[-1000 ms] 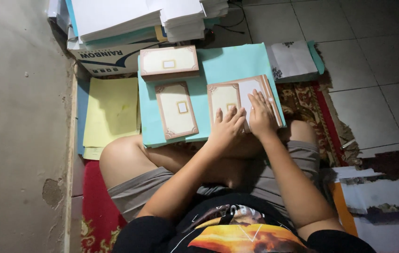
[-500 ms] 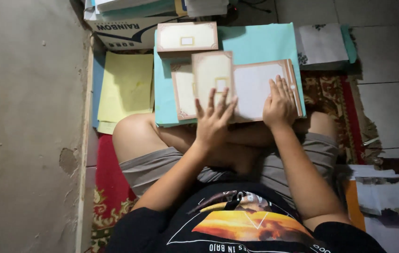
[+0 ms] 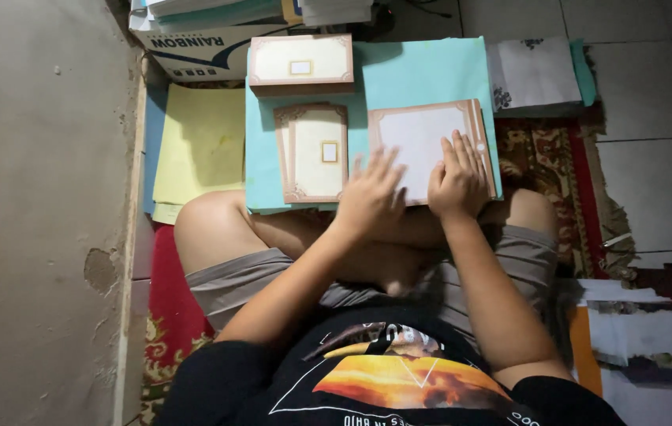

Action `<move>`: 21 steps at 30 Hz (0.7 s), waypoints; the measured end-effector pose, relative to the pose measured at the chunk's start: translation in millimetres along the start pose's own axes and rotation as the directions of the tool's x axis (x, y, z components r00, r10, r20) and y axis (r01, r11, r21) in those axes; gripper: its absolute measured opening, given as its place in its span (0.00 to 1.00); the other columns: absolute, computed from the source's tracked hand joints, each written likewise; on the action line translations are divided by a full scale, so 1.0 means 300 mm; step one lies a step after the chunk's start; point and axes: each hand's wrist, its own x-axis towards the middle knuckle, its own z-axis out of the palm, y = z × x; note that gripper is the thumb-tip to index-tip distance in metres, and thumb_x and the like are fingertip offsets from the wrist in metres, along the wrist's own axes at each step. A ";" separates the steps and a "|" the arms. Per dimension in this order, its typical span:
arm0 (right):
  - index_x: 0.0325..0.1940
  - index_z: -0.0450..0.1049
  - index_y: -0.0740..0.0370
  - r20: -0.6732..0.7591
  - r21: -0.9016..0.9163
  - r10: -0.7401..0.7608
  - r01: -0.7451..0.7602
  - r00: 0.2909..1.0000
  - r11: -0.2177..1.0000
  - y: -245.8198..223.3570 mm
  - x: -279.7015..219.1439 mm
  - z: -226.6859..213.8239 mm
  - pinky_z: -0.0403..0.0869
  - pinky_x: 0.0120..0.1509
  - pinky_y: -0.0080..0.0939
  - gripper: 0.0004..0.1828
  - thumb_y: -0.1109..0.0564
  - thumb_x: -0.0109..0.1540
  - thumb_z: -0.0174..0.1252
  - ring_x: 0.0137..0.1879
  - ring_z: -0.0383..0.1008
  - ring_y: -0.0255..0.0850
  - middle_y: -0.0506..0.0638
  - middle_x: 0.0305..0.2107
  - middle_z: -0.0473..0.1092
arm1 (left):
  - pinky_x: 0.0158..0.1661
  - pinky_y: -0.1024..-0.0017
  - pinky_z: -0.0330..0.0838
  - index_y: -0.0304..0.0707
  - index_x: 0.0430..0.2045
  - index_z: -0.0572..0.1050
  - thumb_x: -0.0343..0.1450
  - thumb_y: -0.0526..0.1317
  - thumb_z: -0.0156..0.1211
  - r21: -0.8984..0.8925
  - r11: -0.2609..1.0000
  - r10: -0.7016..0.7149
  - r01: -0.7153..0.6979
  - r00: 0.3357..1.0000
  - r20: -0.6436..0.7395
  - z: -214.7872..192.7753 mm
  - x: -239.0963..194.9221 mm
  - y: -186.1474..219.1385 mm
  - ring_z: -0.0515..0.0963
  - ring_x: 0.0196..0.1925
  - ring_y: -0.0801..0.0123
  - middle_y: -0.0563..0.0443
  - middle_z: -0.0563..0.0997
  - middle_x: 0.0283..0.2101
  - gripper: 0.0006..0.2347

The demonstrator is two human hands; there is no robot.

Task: Flipping through a stack of cards and smoothing each one with palms.

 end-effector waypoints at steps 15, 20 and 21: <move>0.49 0.78 0.57 -0.056 0.066 0.010 -0.007 0.998 0.998 0.017 0.013 -0.047 0.72 0.60 0.53 0.15 0.61 0.57 0.60 0.56 0.75 0.52 0.49 0.48 0.72 | 0.68 0.44 0.54 0.37 0.65 0.68 0.72 0.50 0.51 -0.054 0.995 -0.075 0.086 0.980 0.184 0.134 0.135 0.057 0.66 0.73 0.48 0.37 0.68 0.69 0.26; 0.52 0.75 0.59 -0.080 0.043 0.127 -0.123 0.989 0.991 0.156 -0.010 -0.049 0.72 0.54 0.56 0.17 0.61 0.58 0.62 0.51 0.72 0.55 0.50 0.44 0.67 | 0.70 0.45 0.52 0.35 0.66 0.66 0.72 0.49 0.51 -0.070 0.991 -0.092 0.110 0.972 0.218 0.112 0.142 0.062 0.64 0.74 0.50 0.38 0.67 0.70 0.27; 0.53 0.74 0.58 -0.093 0.012 0.192 -0.192 0.977 0.981 0.183 -0.020 -0.048 0.73 0.52 0.56 0.17 0.60 0.59 0.62 0.49 0.72 0.55 0.50 0.42 0.66 | 0.70 0.45 0.52 0.35 0.66 0.66 0.72 0.49 0.52 -0.079 0.990 -0.099 0.119 0.969 0.227 0.114 0.145 0.059 0.64 0.74 0.50 0.38 0.67 0.70 0.27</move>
